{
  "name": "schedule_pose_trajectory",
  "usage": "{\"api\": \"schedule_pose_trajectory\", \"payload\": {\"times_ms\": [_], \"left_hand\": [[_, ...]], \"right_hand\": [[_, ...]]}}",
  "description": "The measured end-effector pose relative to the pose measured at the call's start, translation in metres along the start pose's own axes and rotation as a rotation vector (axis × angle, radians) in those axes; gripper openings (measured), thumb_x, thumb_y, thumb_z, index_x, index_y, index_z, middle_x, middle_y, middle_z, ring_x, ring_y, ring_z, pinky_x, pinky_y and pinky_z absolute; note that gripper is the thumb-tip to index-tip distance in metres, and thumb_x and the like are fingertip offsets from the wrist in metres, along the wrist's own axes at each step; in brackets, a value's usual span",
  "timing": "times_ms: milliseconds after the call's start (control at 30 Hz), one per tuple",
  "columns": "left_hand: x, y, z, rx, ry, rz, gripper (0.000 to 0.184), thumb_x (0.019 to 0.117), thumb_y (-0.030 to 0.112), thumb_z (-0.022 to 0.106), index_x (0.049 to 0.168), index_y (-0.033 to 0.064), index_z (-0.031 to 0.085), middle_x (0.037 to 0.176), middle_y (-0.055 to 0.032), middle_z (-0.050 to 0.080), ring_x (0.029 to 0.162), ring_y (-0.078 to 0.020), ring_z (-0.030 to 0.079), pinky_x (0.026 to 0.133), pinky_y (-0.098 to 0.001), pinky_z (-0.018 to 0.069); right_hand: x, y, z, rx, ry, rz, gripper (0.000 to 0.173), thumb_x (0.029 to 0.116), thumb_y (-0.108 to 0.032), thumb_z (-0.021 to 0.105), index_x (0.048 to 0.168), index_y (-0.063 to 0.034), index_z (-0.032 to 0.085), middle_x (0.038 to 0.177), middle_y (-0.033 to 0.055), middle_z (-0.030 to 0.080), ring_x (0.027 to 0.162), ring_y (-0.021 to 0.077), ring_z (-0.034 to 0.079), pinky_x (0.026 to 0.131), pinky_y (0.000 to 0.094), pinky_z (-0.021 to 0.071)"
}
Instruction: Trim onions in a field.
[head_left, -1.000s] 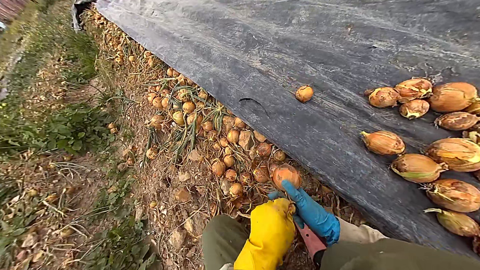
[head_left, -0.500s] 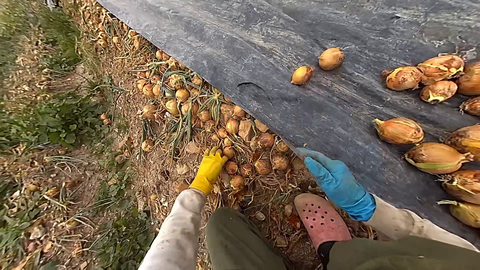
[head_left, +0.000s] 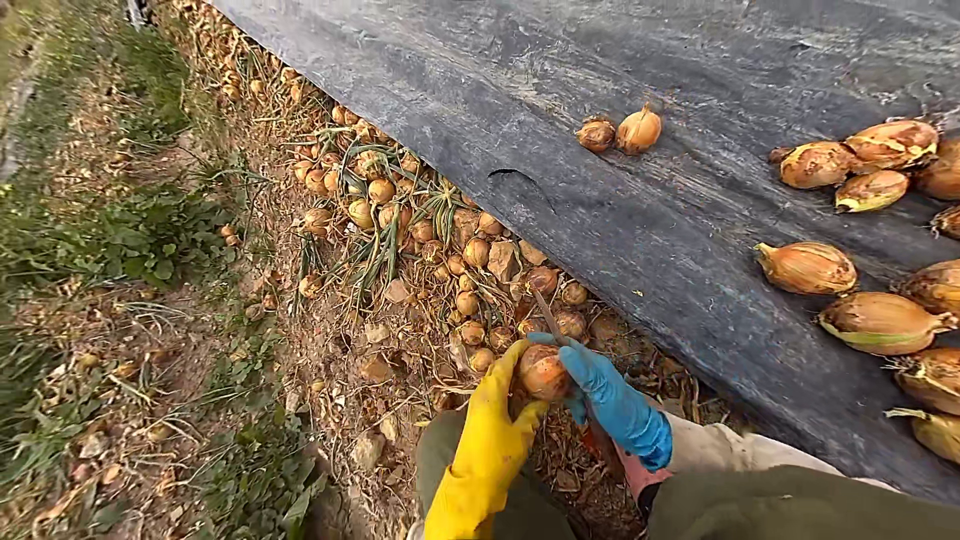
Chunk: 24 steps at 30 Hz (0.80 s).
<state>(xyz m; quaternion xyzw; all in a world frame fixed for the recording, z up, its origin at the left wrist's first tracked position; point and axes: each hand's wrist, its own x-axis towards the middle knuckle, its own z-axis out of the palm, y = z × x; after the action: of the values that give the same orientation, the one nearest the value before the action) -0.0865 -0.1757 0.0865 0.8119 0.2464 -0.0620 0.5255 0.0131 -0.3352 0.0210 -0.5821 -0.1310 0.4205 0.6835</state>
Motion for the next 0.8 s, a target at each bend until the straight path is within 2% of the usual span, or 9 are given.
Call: {"api": "schedule_pose_trajectory", "payload": {"times_ms": [67,167,233,300,367,467,600,700,800], "left_hand": [[-0.017,0.004,0.01,0.022,-0.009,-0.091,0.051,0.0944,0.006,0.064,0.145,0.0045,0.055,0.124,-0.0081,0.071,0.097,-0.0124,0.073,0.085,-0.0316,0.0626],[-0.032,0.003,0.008,0.02,-0.079,-0.258,0.021,0.1043,0.017,0.055,0.114,0.0057,0.069,0.087,-0.0012,0.075,0.062,-0.0114,0.068,0.059,-0.0289,0.0599],[-0.034,0.004,-0.001,0.048,-0.088,-0.289,0.025,0.1071,0.023,0.051,0.109,0.0054,0.07,0.076,-0.0003,0.072,0.054,-0.0114,0.064,0.053,-0.0285,0.0563],[-0.031,0.008,-0.011,0.141,-0.005,-0.247,0.027,0.1069,0.025,0.051,0.108,0.0069,0.071,0.073,0.0014,0.07,0.057,-0.0104,0.065,0.057,-0.0292,0.0576],[-0.029,0.015,-0.012,0.282,0.113,-0.132,0.028,0.1058,0.028,0.052,0.109,0.01,0.074,0.077,0.0033,0.072,0.065,-0.0087,0.068,0.065,-0.0307,0.0603],[-0.03,0.027,0.002,0.546,0.25,0.124,0.031,0.104,0.027,0.054,0.115,0.0113,0.078,0.096,-0.0027,0.078,0.088,-0.016,0.075,0.082,-0.0416,0.0627],[-0.023,0.04,0.031,0.666,-0.02,0.029,0.037,0.1058,0.034,0.048,0.106,0.0105,0.077,0.091,-0.0097,0.076,0.087,-0.0282,0.074,0.076,-0.0528,0.0589],[-0.012,0.048,0.043,0.671,-0.244,0.021,0.04,0.1066,0.035,0.046,0.102,0.008,0.075,0.092,-0.0118,0.074,0.092,-0.0305,0.073,0.079,-0.0545,0.0571],[0.011,0.049,0.014,0.834,-0.217,-0.248,0.038,0.1072,0.035,0.044,0.115,0.0137,0.074,0.103,-0.0112,0.076,0.101,-0.0307,0.072,0.087,-0.0552,0.0559]], "right_hand": [[-0.005,-0.002,0.001,-0.05,0.039,-0.034,0.066,0.1007,-0.069,0.035,0.136,-0.0215,0.065,0.091,0.0029,0.069,0.053,0.0116,0.056,0.047,0.0292,0.0512],[-0.012,0.008,-0.01,-0.497,0.131,-0.428,0.053,0.108,-0.054,0.035,0.148,-0.0275,0.057,0.119,-0.0007,0.074,0.092,0.0063,0.072,0.079,0.0337,0.0606],[-0.012,0.006,-0.018,-0.707,0.245,-0.776,0.056,0.1082,-0.052,0.036,0.152,-0.0224,0.051,0.104,0.0045,0.076,0.079,0.0113,0.072,0.064,0.0374,0.0598],[-0.019,0.0,-0.025,-0.671,0.297,-0.688,0.055,0.1067,-0.055,0.038,0.151,-0.0256,0.053,0.11,0.0004,0.076,0.082,0.0086,0.072,0.068,0.0361,0.0616],[-0.025,-0.002,-0.029,-0.728,0.276,-0.235,0.065,0.0981,-0.073,0.036,0.144,-0.0336,0.06,0.101,-0.0012,0.076,0.085,0.0156,0.072,0.075,0.0475,0.059],[-0.019,0.006,-0.03,-0.779,-0.061,0.224,0.087,0.0858,-0.09,0.03,0.139,-0.0294,0.062,0.106,0.0094,0.074,0.102,0.0286,0.07,0.088,0.0597,0.0535],[-0.019,0.023,-0.014,-0.15,-0.102,0.176,0.086,0.0847,-0.09,0.036,0.119,-0.0194,0.07,0.066,-0.0029,0.054,0.046,0.0099,0.047,0.043,0.0282,0.0451],[-0.021,0.007,-0.014,-0.039,0.027,0.18,0.075,0.0927,-0.08,0.039,0.114,-0.0173,0.074,0.085,0.0,0.073,0.05,0.0096,0.056,0.044,0.0272,0.0478],[-0.02,-0.013,-0.042,-0.214,0.28,-0.162,0.054,0.1079,-0.051,0.037,0.118,-0.0139,0.075,0.087,-0.0026,0.073,0.067,0.0055,0.064,0.064,0.0285,0.0564]]}}
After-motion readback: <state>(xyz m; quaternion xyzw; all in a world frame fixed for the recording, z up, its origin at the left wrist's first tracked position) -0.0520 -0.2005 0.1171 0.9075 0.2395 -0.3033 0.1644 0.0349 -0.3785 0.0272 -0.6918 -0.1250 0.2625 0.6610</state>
